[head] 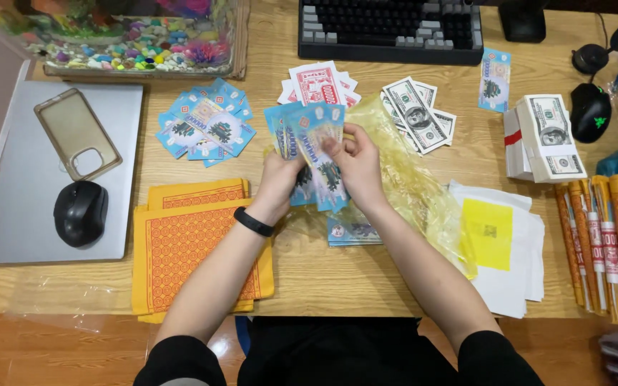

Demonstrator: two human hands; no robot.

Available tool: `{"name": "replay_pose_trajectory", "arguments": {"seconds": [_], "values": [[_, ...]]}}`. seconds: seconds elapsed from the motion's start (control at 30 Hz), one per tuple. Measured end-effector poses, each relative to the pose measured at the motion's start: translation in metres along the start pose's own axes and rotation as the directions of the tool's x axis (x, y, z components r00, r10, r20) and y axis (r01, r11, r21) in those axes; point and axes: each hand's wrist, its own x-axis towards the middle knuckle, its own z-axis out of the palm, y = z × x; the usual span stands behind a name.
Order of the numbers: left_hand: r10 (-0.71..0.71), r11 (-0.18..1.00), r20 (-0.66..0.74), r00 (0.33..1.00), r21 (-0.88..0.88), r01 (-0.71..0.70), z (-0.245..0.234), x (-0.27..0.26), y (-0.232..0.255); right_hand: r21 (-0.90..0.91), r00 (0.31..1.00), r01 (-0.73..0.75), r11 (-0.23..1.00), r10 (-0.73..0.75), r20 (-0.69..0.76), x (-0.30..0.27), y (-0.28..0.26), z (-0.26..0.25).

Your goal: The person assembles paper money packs by placing blue and red paper bills into yellow envelopes, then folding and stacking them. The person repeats this process multiple times, handling different denominations of paper money and organizing them into neat stacks.

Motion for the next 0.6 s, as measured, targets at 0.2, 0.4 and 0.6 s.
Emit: {"name": "replay_pose_trajectory", "arguments": {"seconds": [0.2,0.4,0.6], "values": [[-0.003,1.000,0.046,0.999,-0.028,0.005,0.001,-0.005,0.005,0.014,0.994,0.109,0.994,-0.108,-0.024,-0.007,-0.011,0.002],[0.007,1.000,0.096,0.995,0.001,-0.007,0.002,-0.004,-0.001,0.015,0.999,0.010,1.000,-0.010,-0.049,-0.004,0.019,-0.007],[-0.108,0.987,0.003,0.994,-0.117,0.108,0.024,-0.027,0.045,-0.007,0.989,0.049,0.999,-0.050,-0.136,-0.001,-0.011,-0.010]]}}
